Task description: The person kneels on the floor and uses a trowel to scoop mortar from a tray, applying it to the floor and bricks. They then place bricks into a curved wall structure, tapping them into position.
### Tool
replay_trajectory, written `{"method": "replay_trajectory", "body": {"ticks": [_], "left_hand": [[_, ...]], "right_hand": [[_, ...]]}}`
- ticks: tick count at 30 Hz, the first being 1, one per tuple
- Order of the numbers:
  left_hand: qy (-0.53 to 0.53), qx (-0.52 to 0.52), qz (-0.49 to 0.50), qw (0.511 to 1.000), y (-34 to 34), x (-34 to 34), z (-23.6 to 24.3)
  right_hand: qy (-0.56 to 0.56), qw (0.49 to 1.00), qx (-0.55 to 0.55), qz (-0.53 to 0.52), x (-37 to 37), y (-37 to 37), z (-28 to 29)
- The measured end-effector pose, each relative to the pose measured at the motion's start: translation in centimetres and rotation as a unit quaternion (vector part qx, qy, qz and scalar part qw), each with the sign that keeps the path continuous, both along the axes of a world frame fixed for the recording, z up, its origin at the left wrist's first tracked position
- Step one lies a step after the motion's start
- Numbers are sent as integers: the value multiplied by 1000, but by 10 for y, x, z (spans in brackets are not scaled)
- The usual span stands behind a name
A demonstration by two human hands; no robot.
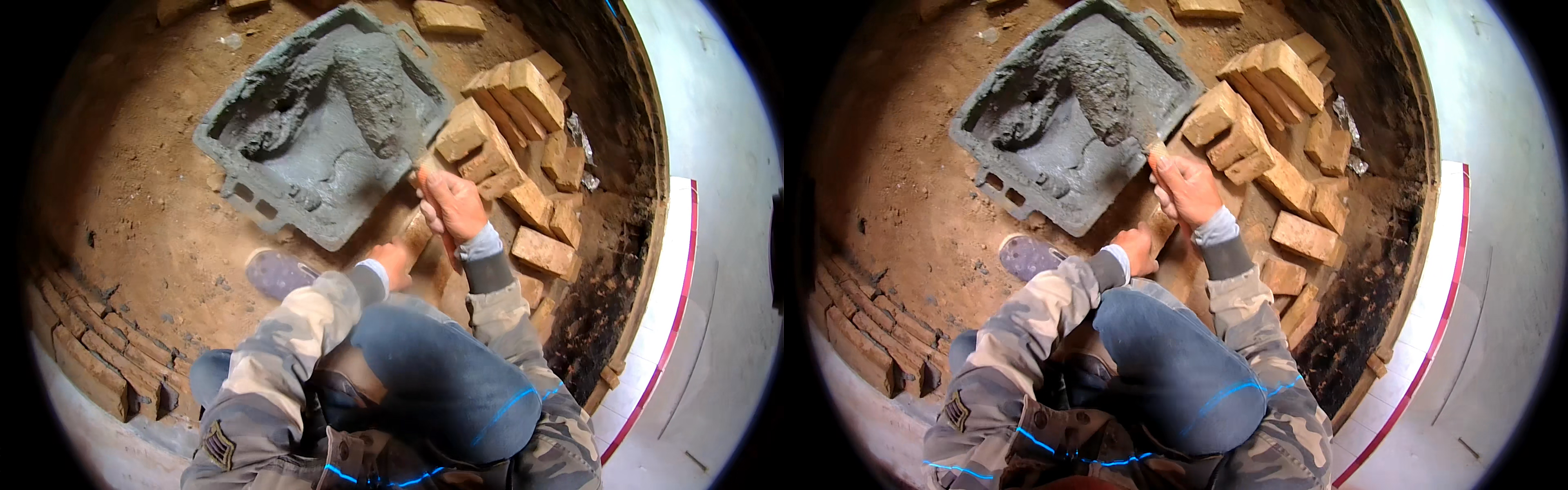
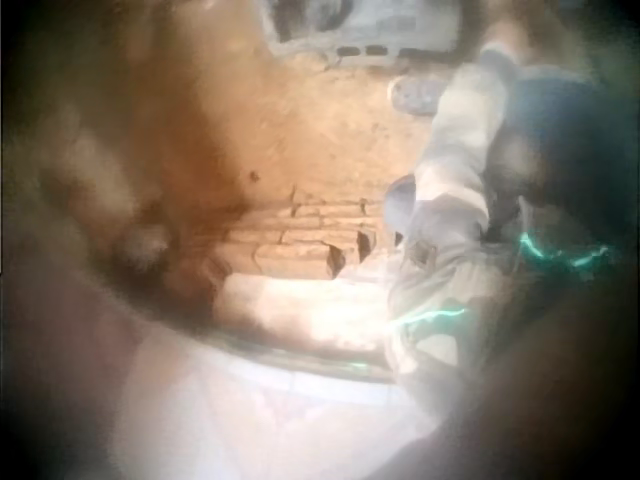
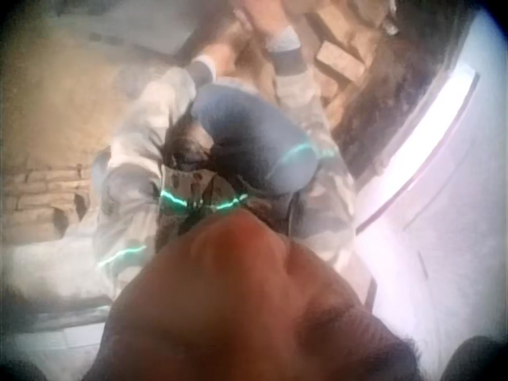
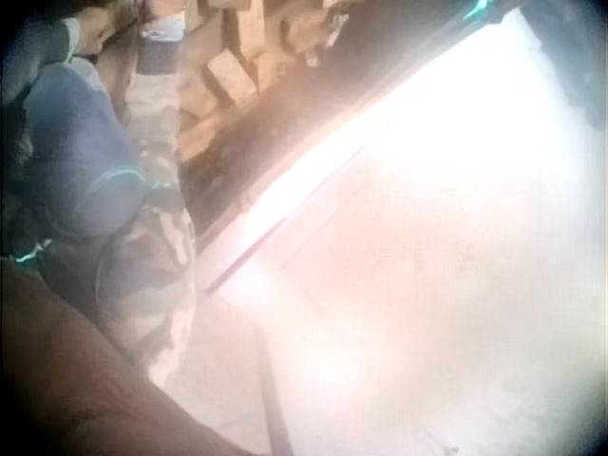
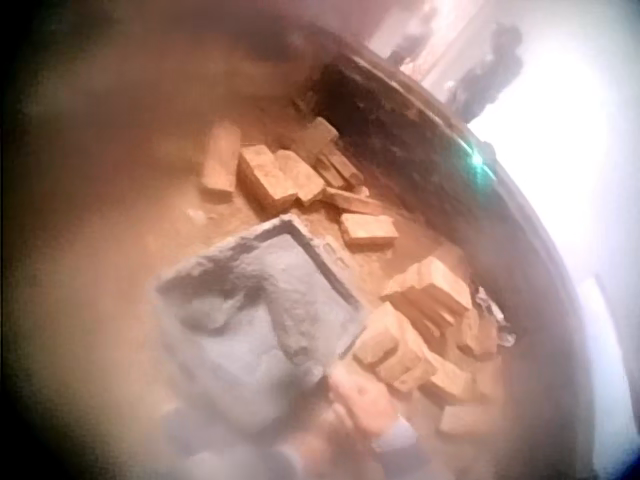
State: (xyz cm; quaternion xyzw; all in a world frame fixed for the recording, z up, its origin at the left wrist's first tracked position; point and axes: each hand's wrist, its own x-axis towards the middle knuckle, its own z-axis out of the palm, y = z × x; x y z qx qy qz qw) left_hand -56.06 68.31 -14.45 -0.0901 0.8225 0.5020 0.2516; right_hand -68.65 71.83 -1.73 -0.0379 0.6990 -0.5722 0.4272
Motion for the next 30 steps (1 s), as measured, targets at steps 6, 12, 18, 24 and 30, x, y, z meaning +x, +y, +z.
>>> {"method": "replay_trajectory", "body": {"ticks": [6, 12, 18, 24, 30], "left_hand": [[86, 54, 32, 994, -33, 6, 52], [189, 131, 148, 962, -70, 13, 85], [307, 241, 385, 836, -142, 80, 128], [274, 224, 572, 740, -202, 238, 165], [408, 371, 684, 477, -143, 397, 208]], "right_hand": [[-16, 999, 19, 35, 0, -19, 36], [20, 990, 70, 119, -9, -40, 103], [62, 979, 39, 188, 18, -100, 163], [96, 957, -31, 273, 53, -164, 174], [75, 907, -49, 412, 172, -268, 116]]}}
